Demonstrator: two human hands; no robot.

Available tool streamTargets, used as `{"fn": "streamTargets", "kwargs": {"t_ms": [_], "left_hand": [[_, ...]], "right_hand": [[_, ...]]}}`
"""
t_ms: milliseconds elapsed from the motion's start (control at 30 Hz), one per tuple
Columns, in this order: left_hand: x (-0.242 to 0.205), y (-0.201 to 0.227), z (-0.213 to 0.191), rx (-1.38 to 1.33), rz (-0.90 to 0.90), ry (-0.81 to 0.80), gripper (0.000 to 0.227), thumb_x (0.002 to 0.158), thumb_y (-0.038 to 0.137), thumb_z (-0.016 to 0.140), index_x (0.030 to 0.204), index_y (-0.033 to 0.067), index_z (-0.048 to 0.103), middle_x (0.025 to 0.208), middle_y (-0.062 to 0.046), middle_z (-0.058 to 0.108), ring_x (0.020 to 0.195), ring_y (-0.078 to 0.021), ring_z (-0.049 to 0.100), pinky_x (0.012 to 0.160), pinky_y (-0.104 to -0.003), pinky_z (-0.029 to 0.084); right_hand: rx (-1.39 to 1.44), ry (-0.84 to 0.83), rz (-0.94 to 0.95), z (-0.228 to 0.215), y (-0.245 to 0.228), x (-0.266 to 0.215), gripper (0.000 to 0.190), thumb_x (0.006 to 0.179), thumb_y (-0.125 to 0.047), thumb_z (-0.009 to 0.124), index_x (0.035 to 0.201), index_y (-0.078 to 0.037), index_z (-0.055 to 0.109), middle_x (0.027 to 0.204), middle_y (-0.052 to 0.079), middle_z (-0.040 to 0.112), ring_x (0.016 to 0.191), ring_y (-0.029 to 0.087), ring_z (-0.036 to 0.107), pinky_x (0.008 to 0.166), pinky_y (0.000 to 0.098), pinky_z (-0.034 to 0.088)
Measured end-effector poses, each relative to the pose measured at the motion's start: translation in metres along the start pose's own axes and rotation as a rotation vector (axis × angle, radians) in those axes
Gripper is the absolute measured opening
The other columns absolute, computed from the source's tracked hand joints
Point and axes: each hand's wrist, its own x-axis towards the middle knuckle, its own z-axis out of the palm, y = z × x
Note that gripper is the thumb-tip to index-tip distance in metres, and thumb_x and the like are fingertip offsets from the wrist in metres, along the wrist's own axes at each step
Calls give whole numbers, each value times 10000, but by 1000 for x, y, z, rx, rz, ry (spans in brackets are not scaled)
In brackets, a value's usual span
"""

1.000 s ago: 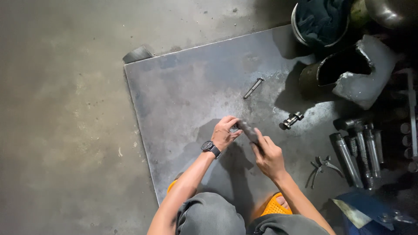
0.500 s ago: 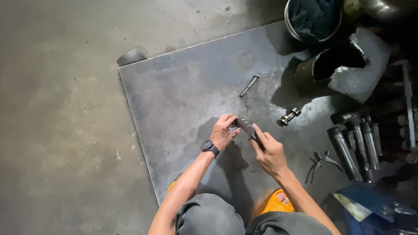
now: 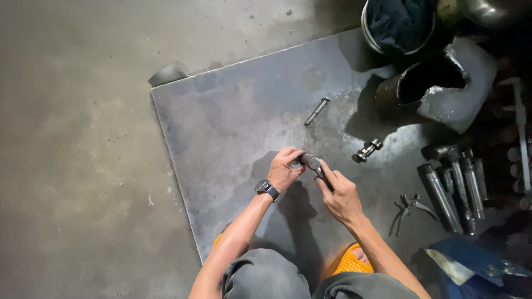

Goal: The person holds a cylindrical metal part against a spinning grinding attachment on a lathe, producing sparks as they shape its end. They then carry the part to a floor workbench, fit components together by hand, wipe the part with a cloth, and return to the lathe to grind it again.

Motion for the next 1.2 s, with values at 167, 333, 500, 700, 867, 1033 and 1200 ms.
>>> {"fn": "streamTargets", "kwargs": {"t_ms": [167,333,500,700,867,1033,1200], "left_hand": [[-8,-2,0,-53,-69,4,390,763,136,834,1126,81,703,1113,-90,700,1047,-297,660,910,-379,551],[-1,-5,2,43,27,8,454,727,84,809,1172,85,718,1113,-88,710,1063,-305,665,934,-379,555],[-8,2,3,-75,-65,6,446,768,110,828,1194,76,700,1124,-90,690,1031,-284,669,902,-367,564],[-8,-3,1,-69,-65,-11,450,758,92,831,1187,63,699,1149,-104,684,1055,-287,657,915,-370,555],[-4,-4,3,-15,-24,-17,505,684,58,804,1179,71,707,1154,-101,704,1069,-295,668,939,-372,556],[-3,-4,4,-14,-43,-10,446,714,82,834,1138,66,698,1128,-104,699,1048,-302,676,927,-381,556],[-2,0,3,22,-24,-44,449,724,84,824,1159,75,713,1133,-105,702,1063,-307,679,930,-384,555]], "right_hand": [[80,45,53,-6,-15,-5,496,893,-82,720,1378,-67,614,876,137,638,648,286,616,611,376,503],[10,-60,-15,0,8,2,552,878,-70,719,1414,-45,589,871,145,625,700,300,624,647,388,504],[40,21,54,-7,-9,-3,506,895,-96,734,1385,-59,612,828,132,616,653,275,605,631,379,498],[98,76,4,-5,-10,-9,520,903,-86,729,1403,-55,589,868,120,630,636,244,617,602,355,502],[60,48,-66,4,2,-9,534,882,-75,733,1400,-64,601,939,139,669,685,282,652,631,370,523],[55,66,8,3,6,-11,518,891,-103,735,1394,-81,612,910,136,662,674,294,649,631,386,516],[14,-16,-7,-4,12,-9,552,858,-96,737,1394,-70,609,898,143,660,683,312,650,632,399,518]]}}
